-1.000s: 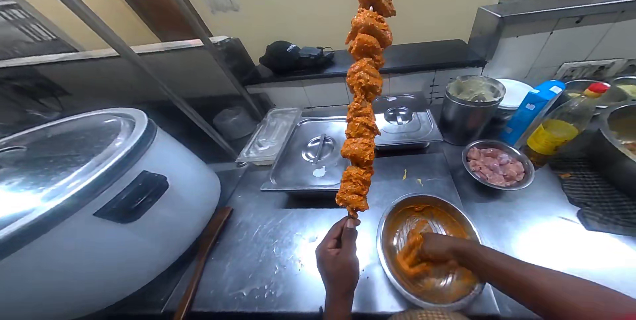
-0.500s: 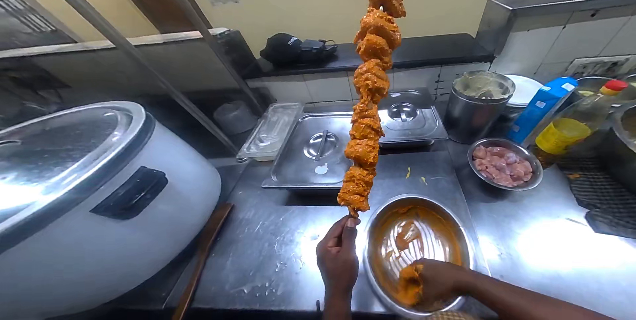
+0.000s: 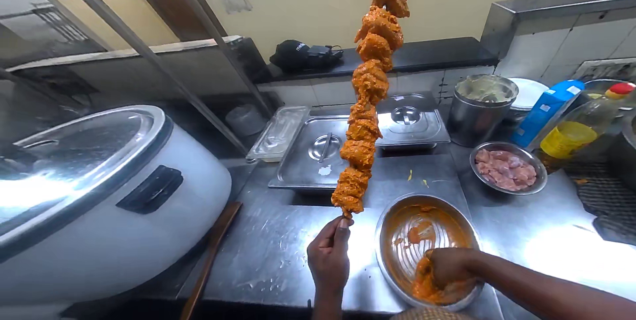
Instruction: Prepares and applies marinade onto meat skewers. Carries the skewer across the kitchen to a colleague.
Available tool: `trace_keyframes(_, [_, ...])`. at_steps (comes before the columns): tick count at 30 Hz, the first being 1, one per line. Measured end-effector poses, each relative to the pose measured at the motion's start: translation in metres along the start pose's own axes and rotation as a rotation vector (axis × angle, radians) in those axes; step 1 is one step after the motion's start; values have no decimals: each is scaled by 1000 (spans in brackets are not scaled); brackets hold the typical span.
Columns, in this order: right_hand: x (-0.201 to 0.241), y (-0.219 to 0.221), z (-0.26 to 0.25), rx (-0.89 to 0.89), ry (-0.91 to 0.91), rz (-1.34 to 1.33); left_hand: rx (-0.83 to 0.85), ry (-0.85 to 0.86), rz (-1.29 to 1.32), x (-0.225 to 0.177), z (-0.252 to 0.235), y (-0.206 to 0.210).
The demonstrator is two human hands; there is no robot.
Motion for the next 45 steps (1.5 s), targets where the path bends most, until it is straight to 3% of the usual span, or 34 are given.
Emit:
trace_keyframes(3, [1,8,-21,-121,-53,-347,-6,-8,15,-4,1,2])
trace_keyframes(5, [9,15,-34,-161,-164,-403,-8,-9,4,-7,2,1])
trace_keyframes(10, [21,26,-17,-87,-290,-47,-6,-5,-29,-4,11,-6])
trace_keyframes(14, [5,20,9,69,-228,278,-12,-21,-25,1,19,-7])
trace_keyframes(20, [-2,-12,30,150,-141,534,-10,-14,-6,3,19,-3])
trace_keyframes(24, [2,-55,15,-104,-67,503,-9,-32,3,3,17,0])
trace_keyframes(27, [-12,-55,4,-283,-32,351,-14,-26,7,3,17,0])
trace_keyframes(30, [-19,-14,15,-101,-33,454,-20,-47,-13,6,19,0])
trace_keyframes(32, [-14,11,20,73,-137,560,-17,-58,-14,9,20,2])
trace_keyframes(34, [-4,19,27,140,-194,509,-15,-62,-3,12,20,5])
trace_keyframes(41, [-9,-1,35,146,-189,458,-34,-71,-11,16,15,7])
trace_keyframes(45, [-11,-39,50,153,-162,363,-53,-70,-10,16,13,9])
Point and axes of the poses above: each hand's wrist, its own z-axis away from the middle knuckle, its own y-axis out of the palm, x = y × z, the point moved 7 cm from there along -z, towards the middle knuckle, and after that the axes turned 9 degrees about -z, right-handed, at the moved point
